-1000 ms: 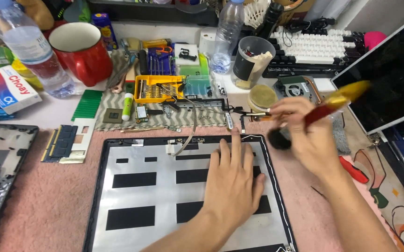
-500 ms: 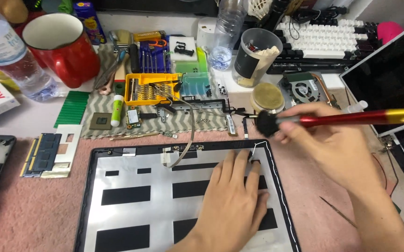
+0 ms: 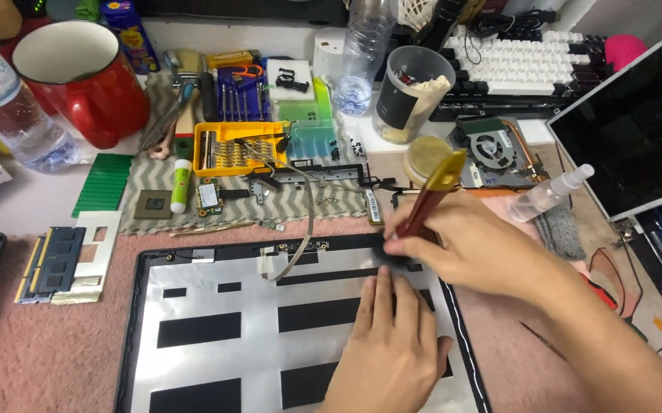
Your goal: The person cleans the back of a laptop screen using a brush and then handles the screen's cables, tucking them into the frame. Finally, the person picks up a separate laptop screen panel and places it on the desk.
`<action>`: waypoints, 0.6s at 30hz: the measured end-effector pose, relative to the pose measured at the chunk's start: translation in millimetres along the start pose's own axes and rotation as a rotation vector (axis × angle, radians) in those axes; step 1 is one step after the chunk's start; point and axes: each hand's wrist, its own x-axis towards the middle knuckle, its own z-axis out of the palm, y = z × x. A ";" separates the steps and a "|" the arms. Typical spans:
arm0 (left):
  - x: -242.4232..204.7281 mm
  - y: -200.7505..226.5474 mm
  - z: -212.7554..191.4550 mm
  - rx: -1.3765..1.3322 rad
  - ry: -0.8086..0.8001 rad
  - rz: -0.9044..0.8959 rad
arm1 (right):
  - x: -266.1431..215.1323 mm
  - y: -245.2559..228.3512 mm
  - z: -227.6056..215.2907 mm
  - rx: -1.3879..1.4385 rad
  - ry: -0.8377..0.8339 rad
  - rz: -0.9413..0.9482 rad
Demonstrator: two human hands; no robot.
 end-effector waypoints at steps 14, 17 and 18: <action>12.4 9.5 -2.6 0.063 0.064 0.039 | -28.5 19.9 -13.9 0.349 0.578 0.041; 26.3 11.7 -1.0 0.074 0.048 0.034 | -39.1 16.3 -11.1 0.431 0.661 0.061; 31.4 12.8 0.5 0.111 0.001 0.018 | -42.7 17.2 -9.7 0.411 0.693 0.095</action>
